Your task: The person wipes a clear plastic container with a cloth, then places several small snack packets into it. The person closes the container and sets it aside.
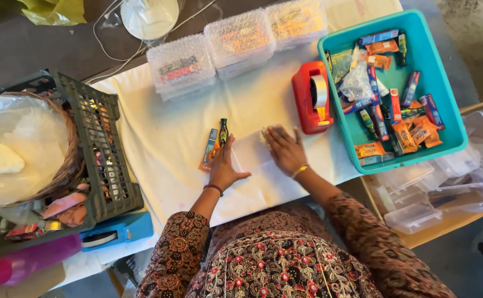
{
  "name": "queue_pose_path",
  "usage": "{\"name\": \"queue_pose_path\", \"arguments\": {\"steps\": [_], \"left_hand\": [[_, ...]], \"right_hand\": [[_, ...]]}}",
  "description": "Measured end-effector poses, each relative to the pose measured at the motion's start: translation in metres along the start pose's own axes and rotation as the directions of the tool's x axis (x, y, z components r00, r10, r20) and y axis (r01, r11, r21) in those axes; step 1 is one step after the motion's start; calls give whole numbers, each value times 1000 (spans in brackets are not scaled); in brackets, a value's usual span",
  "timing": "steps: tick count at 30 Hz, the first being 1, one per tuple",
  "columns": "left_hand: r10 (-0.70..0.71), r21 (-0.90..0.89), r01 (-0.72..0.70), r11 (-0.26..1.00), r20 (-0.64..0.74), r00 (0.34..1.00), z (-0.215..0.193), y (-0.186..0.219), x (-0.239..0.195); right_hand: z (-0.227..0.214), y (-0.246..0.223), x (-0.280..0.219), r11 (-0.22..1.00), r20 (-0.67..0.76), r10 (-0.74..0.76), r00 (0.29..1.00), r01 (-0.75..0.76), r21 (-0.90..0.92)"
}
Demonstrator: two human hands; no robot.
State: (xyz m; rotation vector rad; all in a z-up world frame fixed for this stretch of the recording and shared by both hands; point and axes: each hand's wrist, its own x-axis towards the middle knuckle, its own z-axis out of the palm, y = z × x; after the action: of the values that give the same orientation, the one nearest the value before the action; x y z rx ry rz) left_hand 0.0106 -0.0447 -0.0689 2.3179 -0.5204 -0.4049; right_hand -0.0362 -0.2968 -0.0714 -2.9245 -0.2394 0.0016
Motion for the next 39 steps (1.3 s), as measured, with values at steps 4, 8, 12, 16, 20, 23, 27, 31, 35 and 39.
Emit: {"name": "queue_pose_path", "arguments": {"steps": [4, 8, 12, 16, 20, 23, 27, 31, 35, 39], "left_hand": [[-26, 52, 26, 998, 3, 1000, -7, 10, 3], [-37, 123, 37, 992, 2, 999, -2, 5, 3], [-67, 175, 60, 983, 34, 997, -1, 6, 4], [-86, 161, 80, 984, 28, 996, 1, 5, 1], [-72, 178, 67, 982, 21, 997, 8, -4, 4], [-72, 199, 67, 978, 19, 997, 9, -5, 2], [-84, 201, 75, 977, 37, 996, -2, 10, 1], [-77, 181, 70, 981, 28, 997, 2, 5, 1], [-59, 163, 55, 985, 21, 998, 3, 5, 3], [-62, 198, 56, 979, 28, 998, 5, 0, 4]], "right_hand": [[42, -48, 7, 996, -65, -49, 997, 54, 69], [33, -56, -22, 971, 7, -193, 981, 190, 142], [-2, -5, -28, 995, 198, -101, 975, 95, 43], [6, -9, -3, 1000, -3, -18, 1000, 18, 14], [30, -62, 16, 994, 18, -39, 999, 37, 102], [28, -80, 1, 980, 31, -127, 991, 120, 160], [42, -25, -29, 961, 79, -276, 958, 276, 7], [8, 7, -16, 989, 141, -131, 981, 119, 90], [28, -24, 4, 997, -38, -39, 999, 41, 60], [33, -77, 0, 984, -28, -104, 994, 107, 140]]}}
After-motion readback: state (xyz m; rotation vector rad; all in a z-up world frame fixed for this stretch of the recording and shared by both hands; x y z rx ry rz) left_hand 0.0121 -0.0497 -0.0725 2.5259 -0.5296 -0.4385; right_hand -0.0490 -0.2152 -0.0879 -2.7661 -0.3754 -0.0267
